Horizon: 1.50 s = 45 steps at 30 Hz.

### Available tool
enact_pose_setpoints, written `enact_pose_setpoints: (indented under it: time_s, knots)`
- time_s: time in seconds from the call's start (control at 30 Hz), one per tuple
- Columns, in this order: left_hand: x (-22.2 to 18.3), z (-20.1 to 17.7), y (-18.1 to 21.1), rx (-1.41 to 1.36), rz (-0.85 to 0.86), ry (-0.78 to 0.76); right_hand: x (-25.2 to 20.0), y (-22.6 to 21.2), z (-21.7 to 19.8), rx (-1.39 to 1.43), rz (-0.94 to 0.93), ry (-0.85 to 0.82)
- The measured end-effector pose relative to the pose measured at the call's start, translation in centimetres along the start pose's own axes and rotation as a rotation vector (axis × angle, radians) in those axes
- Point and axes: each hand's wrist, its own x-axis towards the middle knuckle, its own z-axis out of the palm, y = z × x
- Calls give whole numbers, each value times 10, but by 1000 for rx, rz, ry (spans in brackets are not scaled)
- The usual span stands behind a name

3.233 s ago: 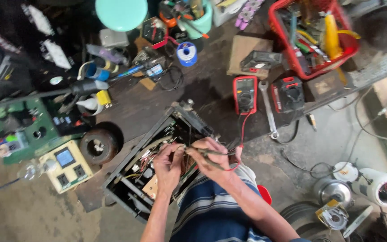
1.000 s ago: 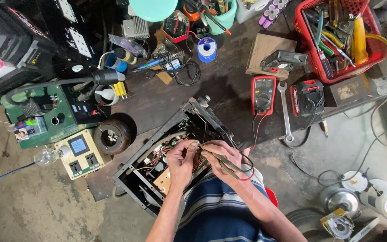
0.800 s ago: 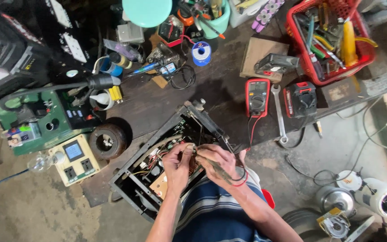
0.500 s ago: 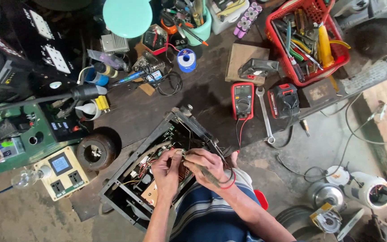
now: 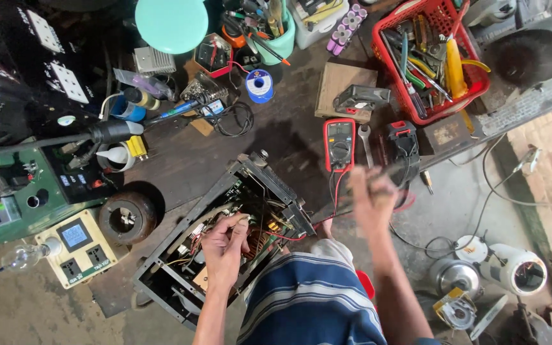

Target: Testing internal circuits of an electronic device using a multimeter and probes on a repair bench.

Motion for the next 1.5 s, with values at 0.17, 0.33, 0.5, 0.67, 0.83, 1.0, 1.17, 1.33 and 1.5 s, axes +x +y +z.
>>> enact_pose_setpoints:
  time_s: [0.17, 0.33, 0.5, 0.67, 0.83, 1.0, 1.17, 1.33, 1.5]
  knots:
    - [-2, 7, -3, -110, -104, 15, 65, 25, -22, -723, -126, -223]
    - [1, 7, -3, -178, -130, 32, 78, 76, -4, -710, -419, -301]
    - [1, 7, -4, -218, -89, 32, 77, 105, -5, -876, -352, -425]
    - [1, 9, -6, -230, -121, 15, 85, 103, -3, -840, -315, -428]
    - [1, 9, -5, -254, -112, 7, 87, 106, 0, -834, -285, -381]
    - [1, 11, -3, -226, -60, -7, 85, 105, 1, -836, -272, -358]
    - [2, 10, -3, -214, -67, -9, 82, 97, 5, -882, -231, -341]
    - [1, 10, -3, -219, -70, -11, 82, 106, 4, -908, -197, -310]
    - [2, 11, -5, -217, -76, -4, 82, 106, 3, -894, -190, -306]
